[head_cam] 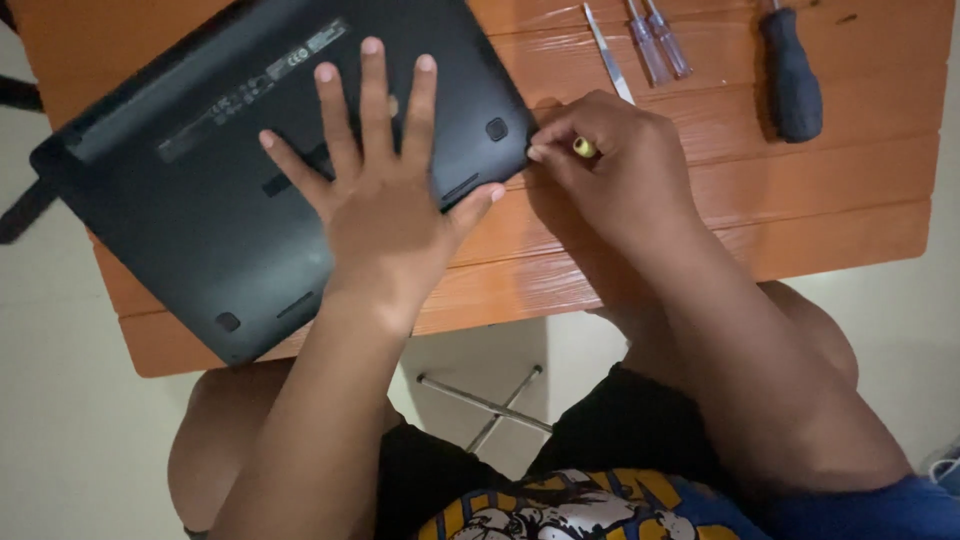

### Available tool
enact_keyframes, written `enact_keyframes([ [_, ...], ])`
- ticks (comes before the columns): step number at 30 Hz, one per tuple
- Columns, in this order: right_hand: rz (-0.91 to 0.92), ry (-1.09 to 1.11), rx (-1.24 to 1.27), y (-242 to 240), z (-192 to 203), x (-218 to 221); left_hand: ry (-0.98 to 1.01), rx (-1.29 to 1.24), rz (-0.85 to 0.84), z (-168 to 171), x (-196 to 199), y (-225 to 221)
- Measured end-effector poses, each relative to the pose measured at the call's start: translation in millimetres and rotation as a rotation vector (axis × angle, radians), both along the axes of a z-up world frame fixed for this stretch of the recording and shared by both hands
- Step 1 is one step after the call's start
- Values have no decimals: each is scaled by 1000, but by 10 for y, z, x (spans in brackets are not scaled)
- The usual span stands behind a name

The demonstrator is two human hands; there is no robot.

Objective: The person is reassembling a laptop by flipping it over and screwing the bottom cover back onto the main body using a small screwdriver.

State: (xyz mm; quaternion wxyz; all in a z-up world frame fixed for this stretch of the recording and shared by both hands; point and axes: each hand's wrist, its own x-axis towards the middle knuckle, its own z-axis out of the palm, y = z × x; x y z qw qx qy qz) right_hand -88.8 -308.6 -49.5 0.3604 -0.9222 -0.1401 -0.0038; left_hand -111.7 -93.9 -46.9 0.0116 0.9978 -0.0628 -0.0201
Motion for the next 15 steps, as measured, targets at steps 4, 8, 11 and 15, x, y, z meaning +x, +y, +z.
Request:
enact_keyframes([
  [4, -9, 94, 106, -17, 26, 24, -42, 31, -4, -12, 3, -12],
  [8, 56, 3, 122, -71, -33, 29, -56, 31, -1, -38, -1, -9],
  [11, 94, -52, 83, -93, -34, 27, 49, -39, 16, -2, 14, -4],
  [15, 145, -132, 64, -132, -69, 49, 83, -31, 24, 5, 20, -2],
])
